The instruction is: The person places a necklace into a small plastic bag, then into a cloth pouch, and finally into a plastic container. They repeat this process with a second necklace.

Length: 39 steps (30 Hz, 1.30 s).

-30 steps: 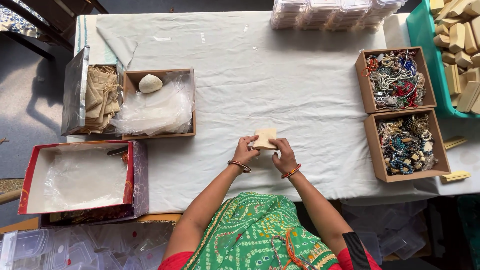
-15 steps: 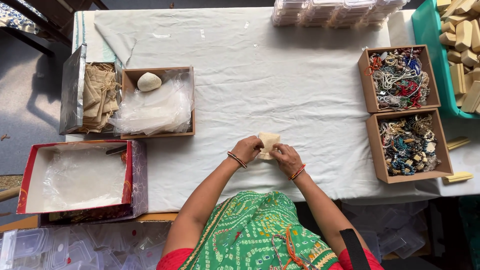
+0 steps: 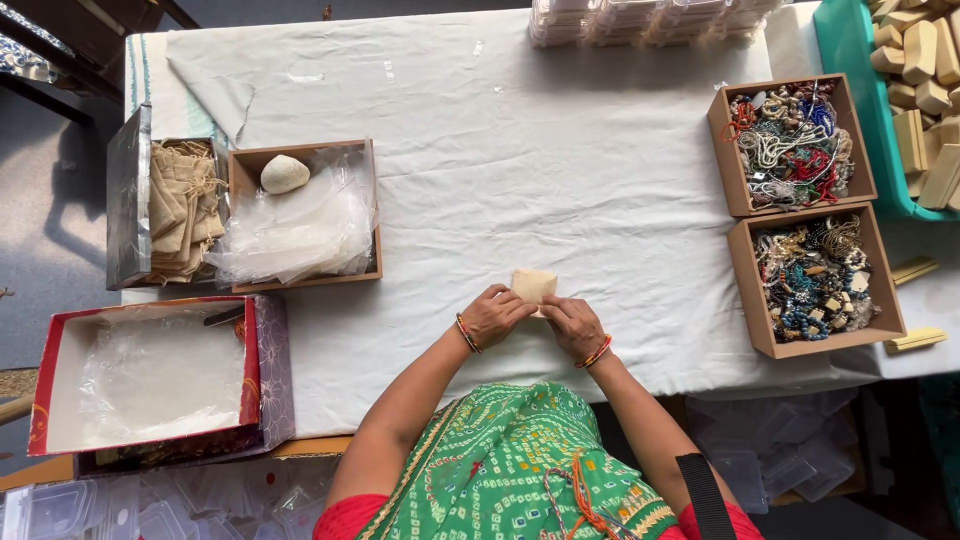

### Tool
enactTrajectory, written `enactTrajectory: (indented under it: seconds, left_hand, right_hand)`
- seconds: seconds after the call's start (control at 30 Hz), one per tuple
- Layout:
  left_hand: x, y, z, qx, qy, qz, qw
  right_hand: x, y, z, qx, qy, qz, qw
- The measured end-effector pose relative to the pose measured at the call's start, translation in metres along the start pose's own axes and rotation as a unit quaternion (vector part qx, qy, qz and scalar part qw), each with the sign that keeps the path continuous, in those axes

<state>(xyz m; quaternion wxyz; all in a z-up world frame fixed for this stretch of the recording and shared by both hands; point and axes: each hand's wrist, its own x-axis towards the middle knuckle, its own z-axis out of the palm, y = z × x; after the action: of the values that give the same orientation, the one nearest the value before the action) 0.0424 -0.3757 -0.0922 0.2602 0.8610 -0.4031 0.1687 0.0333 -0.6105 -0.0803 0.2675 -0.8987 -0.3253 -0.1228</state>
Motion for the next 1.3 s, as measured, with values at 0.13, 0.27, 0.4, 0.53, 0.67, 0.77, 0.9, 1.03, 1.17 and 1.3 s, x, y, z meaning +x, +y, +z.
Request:
enactTrajectory:
  seconds: [0.13,0.27,0.4,0.53,0.67,0.77,0.9,1.03,1.17,1.3]
  left_hand:
    - [0.006,-0.001,0.013,-0.047,-0.018,-0.056,0.997]
    - [0.025,-0.006,0.030,-0.069,-0.025,-0.176,0.982]
    - [0.038,-0.007,0.045,-0.050,-0.036,-0.231,0.971]
    - [0.033,-0.016,0.058,0.037,-0.034,-0.224,0.973]
    - [0.037,-0.016,0.051,0.051,-0.014,-0.269,0.962]
    - [0.037,-0.015,0.046,0.030,-0.017,-0.321,0.947]
    - [0.017,-0.027,0.070,-0.045,-0.050,-0.307,0.949]
    - [0.017,-0.018,0.053,-0.094,-0.041,-0.361,0.927]
    - [0.011,-0.015,0.051,-0.159,0.028,-0.414,0.896]
    - [0.005,-0.006,0.024,-0.236,0.071,-0.446,0.860]
  right_hand:
    - [-0.007,0.020,0.024,0.034,-0.030,0.074,0.996]
    - [0.008,0.024,0.031,0.113,-0.054,0.255,0.959]
    - [0.015,0.029,0.037,0.145,-0.040,0.371,0.916]
    - [0.007,0.031,0.049,0.110,-0.034,0.388,0.914]
    - [0.019,0.013,0.037,0.022,-0.021,0.349,0.937]
    - [0.022,0.014,0.036,-0.026,-0.017,0.275,0.961]
    - [0.030,0.033,0.026,0.032,-0.059,0.210,0.975]
    - [0.030,0.056,0.036,0.122,-0.120,0.176,0.970]
    - [0.026,0.079,0.054,0.339,-0.178,0.268,0.884]
    - [0.056,0.044,0.026,0.558,-0.195,0.331,0.736]
